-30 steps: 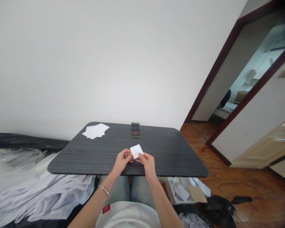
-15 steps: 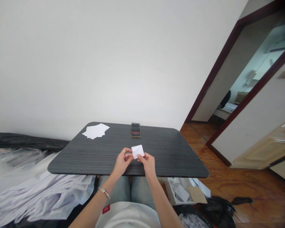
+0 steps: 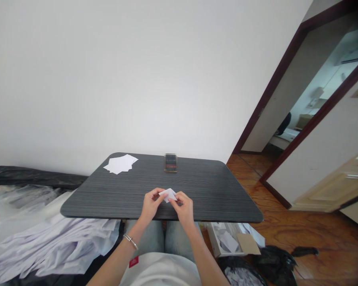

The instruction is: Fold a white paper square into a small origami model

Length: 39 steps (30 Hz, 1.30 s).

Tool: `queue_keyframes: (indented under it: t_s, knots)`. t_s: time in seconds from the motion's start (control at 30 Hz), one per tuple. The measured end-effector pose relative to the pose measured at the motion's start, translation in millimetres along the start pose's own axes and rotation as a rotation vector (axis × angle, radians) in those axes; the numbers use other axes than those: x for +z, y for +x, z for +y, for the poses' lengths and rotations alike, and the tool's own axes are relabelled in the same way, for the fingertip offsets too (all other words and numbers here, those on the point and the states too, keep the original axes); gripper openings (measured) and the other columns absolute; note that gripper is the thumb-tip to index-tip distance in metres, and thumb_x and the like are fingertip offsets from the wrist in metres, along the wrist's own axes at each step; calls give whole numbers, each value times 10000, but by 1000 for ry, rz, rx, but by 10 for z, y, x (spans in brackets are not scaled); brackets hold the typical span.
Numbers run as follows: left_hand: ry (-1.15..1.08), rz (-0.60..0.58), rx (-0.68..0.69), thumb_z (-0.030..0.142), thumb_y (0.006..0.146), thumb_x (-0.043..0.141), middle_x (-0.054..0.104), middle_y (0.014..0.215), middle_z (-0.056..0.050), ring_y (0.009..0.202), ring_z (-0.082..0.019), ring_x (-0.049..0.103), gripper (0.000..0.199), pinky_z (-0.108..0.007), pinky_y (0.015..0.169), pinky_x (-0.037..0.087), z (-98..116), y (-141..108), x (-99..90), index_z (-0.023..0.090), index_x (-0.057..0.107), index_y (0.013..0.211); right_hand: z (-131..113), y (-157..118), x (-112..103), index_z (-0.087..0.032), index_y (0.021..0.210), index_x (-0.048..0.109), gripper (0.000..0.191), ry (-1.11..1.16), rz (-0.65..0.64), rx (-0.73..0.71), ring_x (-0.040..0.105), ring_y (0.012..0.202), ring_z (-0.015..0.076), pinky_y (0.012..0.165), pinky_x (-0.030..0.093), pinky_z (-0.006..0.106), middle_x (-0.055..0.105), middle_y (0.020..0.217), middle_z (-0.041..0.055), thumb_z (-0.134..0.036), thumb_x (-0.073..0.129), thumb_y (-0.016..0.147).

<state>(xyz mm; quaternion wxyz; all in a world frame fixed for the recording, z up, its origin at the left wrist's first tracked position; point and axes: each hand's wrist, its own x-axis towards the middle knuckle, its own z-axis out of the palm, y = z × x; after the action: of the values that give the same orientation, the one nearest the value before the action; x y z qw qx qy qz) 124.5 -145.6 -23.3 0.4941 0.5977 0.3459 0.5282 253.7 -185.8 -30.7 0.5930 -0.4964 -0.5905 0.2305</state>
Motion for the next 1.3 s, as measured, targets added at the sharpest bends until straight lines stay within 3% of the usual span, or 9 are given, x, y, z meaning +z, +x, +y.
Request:
queue_keyframes:
  t_s: [0.1, 0.2, 0.37, 0.57, 0.83, 1.03, 1.3]
  knots:
    - [30, 38, 17, 300, 673, 623, 628, 616, -17, 594, -142, 552, 168, -234, 593, 439, 13, -14, -7, 133, 633, 657, -43, 4, -12, -186, 588, 578, 146, -19, -14, -37, 516, 621, 138, 545, 433, 223, 546, 665, 9, -229, 569, 727]
    - [79, 68, 55, 296, 683, 613, 638, 632, -20, 612, -150, 560, 160, -236, 607, 439, 7, -30, -13, 139, 639, 664, -94, 15, -37, -191, 664, 620, 95, -44, 28, -91, 544, 714, 162, 649, 442, 266, 581, 757, 35, -219, 565, 738]
    - [218, 18, 133, 280, 730, 568, 665, 707, -42, 690, -177, 585, 158, -261, 672, 434, -7, -61, -8, 156, 662, 709, -166, 31, -72, -195, 749, 633, 68, -32, 133, -165, 541, 869, 196, 804, 407, 342, 583, 880, 63, -210, 567, 747]
    - [264, -5, 232, 259, 742, 563, 670, 728, -50, 703, -182, 587, 141, -274, 683, 431, 21, -88, 14, 178, 676, 718, -188, 38, -71, -192, 746, 621, 76, 23, 137, -151, 555, 800, 183, 749, 430, 322, 596, 791, 48, -190, 546, 759]
    - [272, -67, 266, 251, 763, 539, 669, 765, -57, 704, -178, 560, 170, -283, 687, 412, 66, -92, 45, 200, 692, 819, -232, 53, -72, -191, 696, 606, 87, 31, 152, -116, 551, 731, 171, 703, 428, 298, 582, 721, 29, -200, 544, 755]
    - [258, -40, 262, 260, 757, 547, 661, 722, -53, 691, -176, 564, 161, -273, 670, 415, 111, -99, 56, 184, 689, 749, -268, 45, -61, -191, 689, 612, 98, 47, 90, -105, 548, 709, 168, 678, 429, 286, 578, 705, 26, -203, 539, 754]
    - [285, -5, 285, 253, 758, 545, 669, 749, -53, 723, -187, 572, 149, -285, 687, 423, 111, -112, 76, 198, 684, 757, -251, 18, -14, -195, 704, 622, 79, 22, 163, -101, 549, 729, 173, 697, 427, 291, 579, 713, 27, -199, 555, 746]
